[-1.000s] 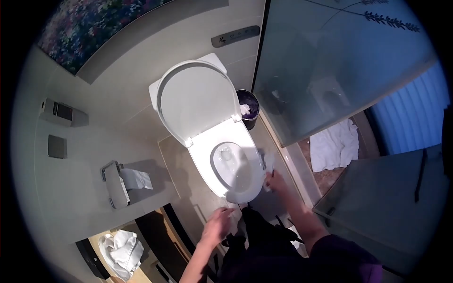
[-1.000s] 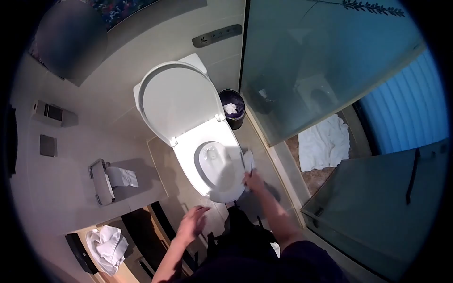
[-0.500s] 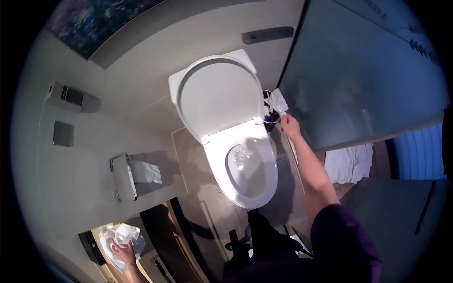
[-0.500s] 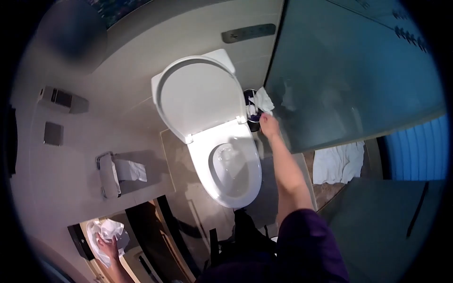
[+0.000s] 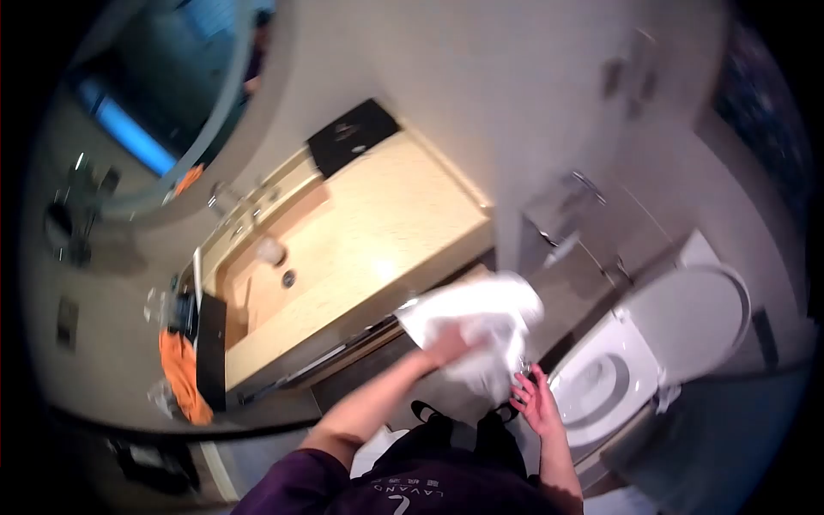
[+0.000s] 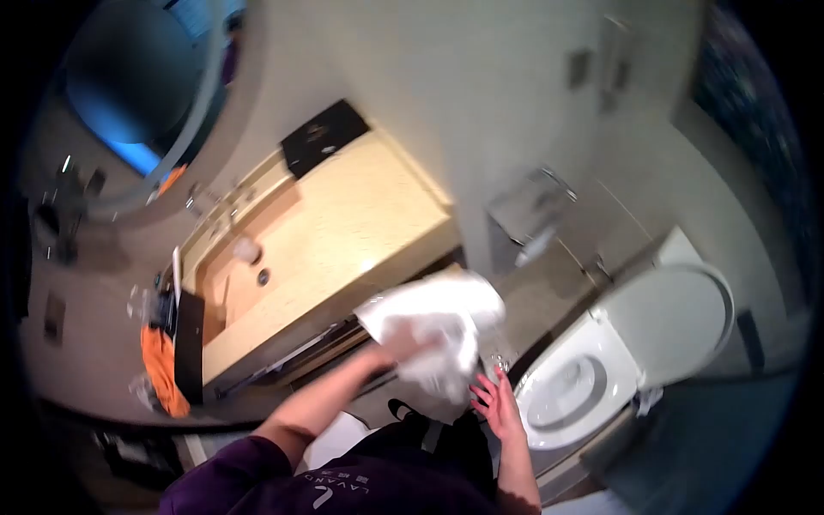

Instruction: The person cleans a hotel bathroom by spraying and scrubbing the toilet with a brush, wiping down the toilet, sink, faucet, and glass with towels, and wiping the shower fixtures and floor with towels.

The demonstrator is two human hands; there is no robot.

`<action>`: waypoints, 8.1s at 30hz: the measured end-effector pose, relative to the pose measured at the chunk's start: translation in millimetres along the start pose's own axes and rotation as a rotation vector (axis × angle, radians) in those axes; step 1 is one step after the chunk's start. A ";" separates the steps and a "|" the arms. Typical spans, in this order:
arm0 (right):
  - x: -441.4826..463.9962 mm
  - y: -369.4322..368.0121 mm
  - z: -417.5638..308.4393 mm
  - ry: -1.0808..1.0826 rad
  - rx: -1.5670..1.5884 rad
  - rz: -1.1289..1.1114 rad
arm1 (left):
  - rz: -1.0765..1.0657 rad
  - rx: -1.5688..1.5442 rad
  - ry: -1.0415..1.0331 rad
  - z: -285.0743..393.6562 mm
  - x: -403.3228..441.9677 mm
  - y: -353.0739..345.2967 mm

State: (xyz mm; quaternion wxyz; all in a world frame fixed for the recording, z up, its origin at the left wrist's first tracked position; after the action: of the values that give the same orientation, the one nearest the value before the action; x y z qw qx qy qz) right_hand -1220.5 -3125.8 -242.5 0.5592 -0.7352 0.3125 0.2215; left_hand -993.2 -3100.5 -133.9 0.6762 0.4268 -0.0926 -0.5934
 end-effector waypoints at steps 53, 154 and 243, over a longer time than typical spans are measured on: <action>164.0 -482.0 253.4 1.020 -2.389 -0.518 | 0.897 0.491 1.063 -514.9 -568.1 380.1; 68.2 -572.4 93.2 0.447 -0.569 -0.552 | 1.367 0.240 1.298 -434.8 -644.9 309.2; -50.4 -135.5 22.9 0.459 -0.972 0.272 | 1.013 -0.822 -0.055 -87.5 -287.3 -24.5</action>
State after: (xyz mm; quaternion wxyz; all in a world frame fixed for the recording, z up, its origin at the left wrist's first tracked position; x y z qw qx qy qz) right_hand -1159.7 -3068.8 -122.1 0.0395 -0.8911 0.3803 0.2444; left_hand -1035.7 -2804.7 -95.3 0.9776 0.0215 -0.0650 -0.1990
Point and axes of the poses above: each hand's wrist, its own x-axis towards the middle knuckle, its own y-axis out of the back of the hand, z = x × y, the point moved 7 cm from there along x, towards the middle knuckle, and after that the axes turned 13 degrees about -y, right-handed, at the moved point
